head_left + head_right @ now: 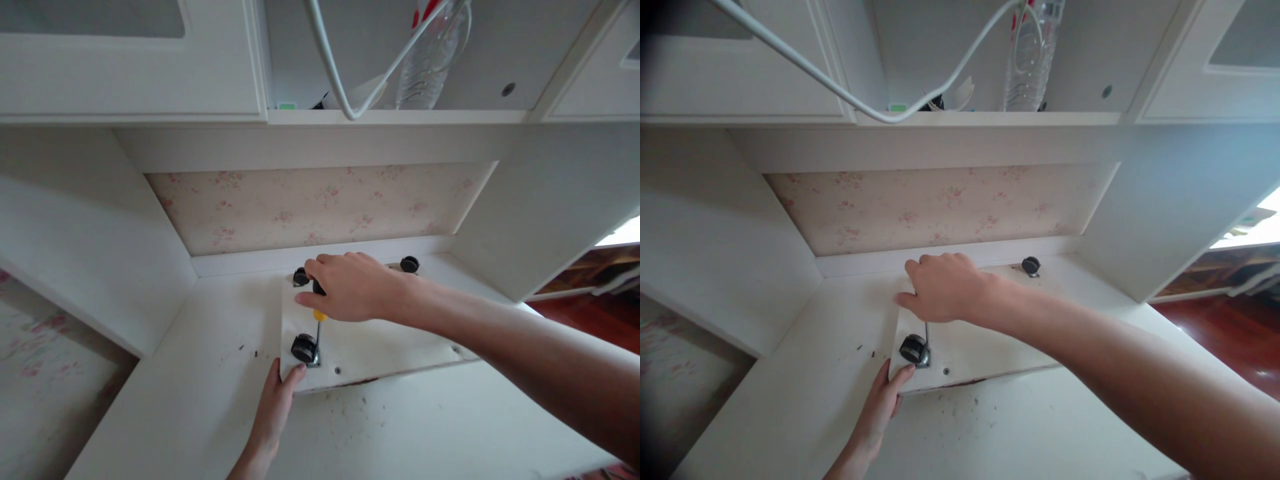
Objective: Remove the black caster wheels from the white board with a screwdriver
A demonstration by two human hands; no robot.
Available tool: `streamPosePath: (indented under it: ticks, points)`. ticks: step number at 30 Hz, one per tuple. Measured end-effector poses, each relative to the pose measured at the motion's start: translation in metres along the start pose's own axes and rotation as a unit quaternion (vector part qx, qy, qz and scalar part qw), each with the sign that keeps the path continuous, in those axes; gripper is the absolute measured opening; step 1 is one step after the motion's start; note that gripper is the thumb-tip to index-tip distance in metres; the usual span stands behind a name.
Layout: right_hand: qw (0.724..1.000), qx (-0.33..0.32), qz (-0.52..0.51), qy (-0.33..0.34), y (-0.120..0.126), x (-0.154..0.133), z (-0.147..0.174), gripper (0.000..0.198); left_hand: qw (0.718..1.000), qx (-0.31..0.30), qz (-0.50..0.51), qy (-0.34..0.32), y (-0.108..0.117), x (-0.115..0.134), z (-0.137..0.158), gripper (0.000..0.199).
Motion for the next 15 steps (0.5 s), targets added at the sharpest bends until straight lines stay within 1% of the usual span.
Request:
streamPosePath:
  ticks: [2,4,6,11,13,15]
  points:
    - [1.0,-0.003,0.001,0.012,-0.001,0.0,-0.001,0.034,1.0,0.002,0.001,-0.008,0.0,0.002,0.0,0.049]
    - [0.998,-0.029,-0.022,0.052,-0.004,-0.005,0.0,0.028,1.0,-0.002,0.002,-0.012,0.0,0.002,-0.001,0.048]
    - [0.996,-0.045,-0.038,0.072,-0.006,-0.007,0.002,0.033,1.0,-0.008,0.001,-0.011,-0.001,0.001,-0.001,0.046]
    - [1.0,0.004,0.013,0.011,0.0,-0.004,0.002,0.033,1.0,-0.014,-0.001,-0.009,0.0,-0.002,0.0,0.048]
    - [1.0,-0.008,0.014,0.027,0.0,-0.007,0.004,0.03,1.0,-0.015,0.002,-0.01,0.0,-0.002,0.0,0.048]
    - [0.998,-0.034,0.001,0.045,-0.002,-0.011,0.006,0.036,1.0,-0.014,0.005,-0.012,0.0,-0.003,0.0,0.047]
Point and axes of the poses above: each hand's wrist, its own z-axis away from the middle knuckle, its own y-axis out of the back of the hand, x = y × z, the point moved 8 cm from there along -z, towards the middle knuckle, and after that the axes turned 9 degrees about -y, right-handed, at the moved point
